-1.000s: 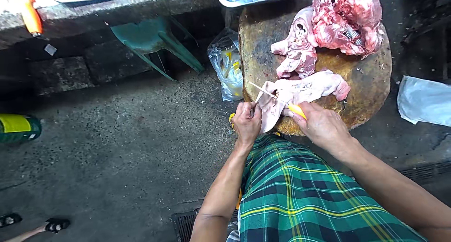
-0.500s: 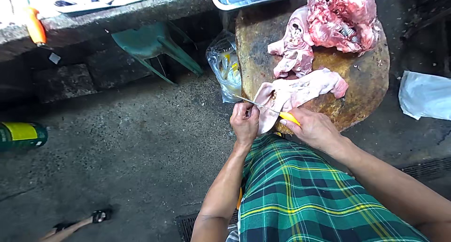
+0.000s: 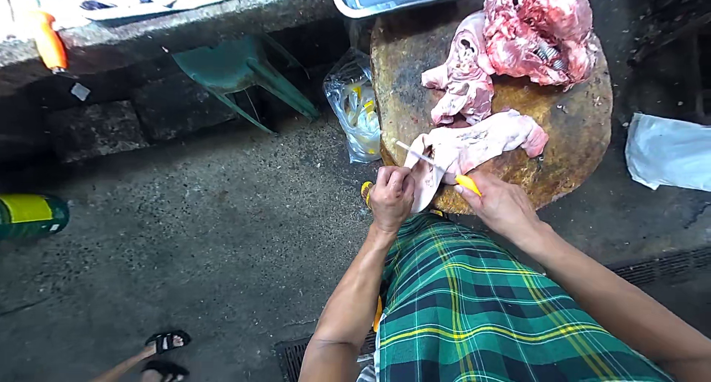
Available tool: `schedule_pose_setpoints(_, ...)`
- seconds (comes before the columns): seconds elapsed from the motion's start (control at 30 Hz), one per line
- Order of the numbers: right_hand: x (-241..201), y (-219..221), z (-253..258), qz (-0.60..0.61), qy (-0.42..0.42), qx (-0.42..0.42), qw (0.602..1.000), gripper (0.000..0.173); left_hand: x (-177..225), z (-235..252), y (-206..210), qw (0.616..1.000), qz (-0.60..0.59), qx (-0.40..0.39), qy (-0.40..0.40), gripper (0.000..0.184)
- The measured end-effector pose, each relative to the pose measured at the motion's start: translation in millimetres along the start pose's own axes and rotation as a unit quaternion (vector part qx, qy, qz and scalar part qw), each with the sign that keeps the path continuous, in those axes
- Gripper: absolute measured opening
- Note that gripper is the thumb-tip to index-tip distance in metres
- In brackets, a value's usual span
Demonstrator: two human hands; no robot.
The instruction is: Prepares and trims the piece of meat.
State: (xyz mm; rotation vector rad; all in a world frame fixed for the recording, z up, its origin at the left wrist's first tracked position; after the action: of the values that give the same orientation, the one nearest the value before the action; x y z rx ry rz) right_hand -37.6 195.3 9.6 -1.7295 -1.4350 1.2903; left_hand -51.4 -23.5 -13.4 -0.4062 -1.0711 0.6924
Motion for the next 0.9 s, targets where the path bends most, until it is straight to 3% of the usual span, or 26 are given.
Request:
schedule_pose_setpoints(0.1,5.3,-9.9,5.6,0.015,0.023,0.011,1.0,0.048,-3.8,1.2,-1.4,1.0,0.0,0.005,-0.015,0.008)
schedule_pose_setpoints(0.23,-17.3,-9.6,5.6,0.011,-0.045,0.016,0.999,0.05,-8.1,5.8,-4.7,0.997,-0.04,0.0,-0.064,0.008)
schedule_pose_setpoints(0.3,-9.3,-6.2,15.0,-0.003,-0.002,-0.003,1.0,0.051,-15.3,6.8,-3.1,0.99,-0.073,-0.017,-0.119,0.007)
schedule_pose_setpoints(0.43,6.5,-23.0,27.7,0.054,0.055,0.008,0.997,0.046,-44.8,10.9,12.4,0.931,-0.131,-0.131,-0.314,0.022)
schedule_pose_setpoints(0.53,4.1,-29.2,25.4,0.078,0.053,0.013,0.995,0.047,-55.2,20.2,23.9,0.889,-0.182,-0.201,-0.369,0.04)
schedule_pose_setpoints(0.67,-18.1,-28.9,24.5,0.046,0.01,0.017,0.999,0.048,-48.8,35.4,17.3,0.904,-0.146,-0.215,-0.338,0.022)
schedule_pose_setpoints(0.8,-45.6,-18.6,19.9,0.001,-0.045,-0.003,0.999,0.049,-31.3,38.0,3.8,0.968,-0.029,-0.14,-0.205,0.017)
schedule_pose_setpoints(0.9,-47.0,-16.0,18.0,-0.023,-0.045,-0.003,0.999,0.047,-18.7,32.0,1.7,0.99,0.027,-0.078,-0.116,0.014)
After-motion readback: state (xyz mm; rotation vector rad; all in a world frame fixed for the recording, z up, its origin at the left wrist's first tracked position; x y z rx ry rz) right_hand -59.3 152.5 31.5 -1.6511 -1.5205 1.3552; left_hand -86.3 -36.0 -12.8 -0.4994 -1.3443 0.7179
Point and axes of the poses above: each hand's wrist, its own z-axis towards the middle knuckle, its own y-axis out of the palm, x = y × z, the point moved 9 cm from there along z, towards the middle knuckle, and after that the axes turned 3 degrees about -x, right-handed, at the moved point
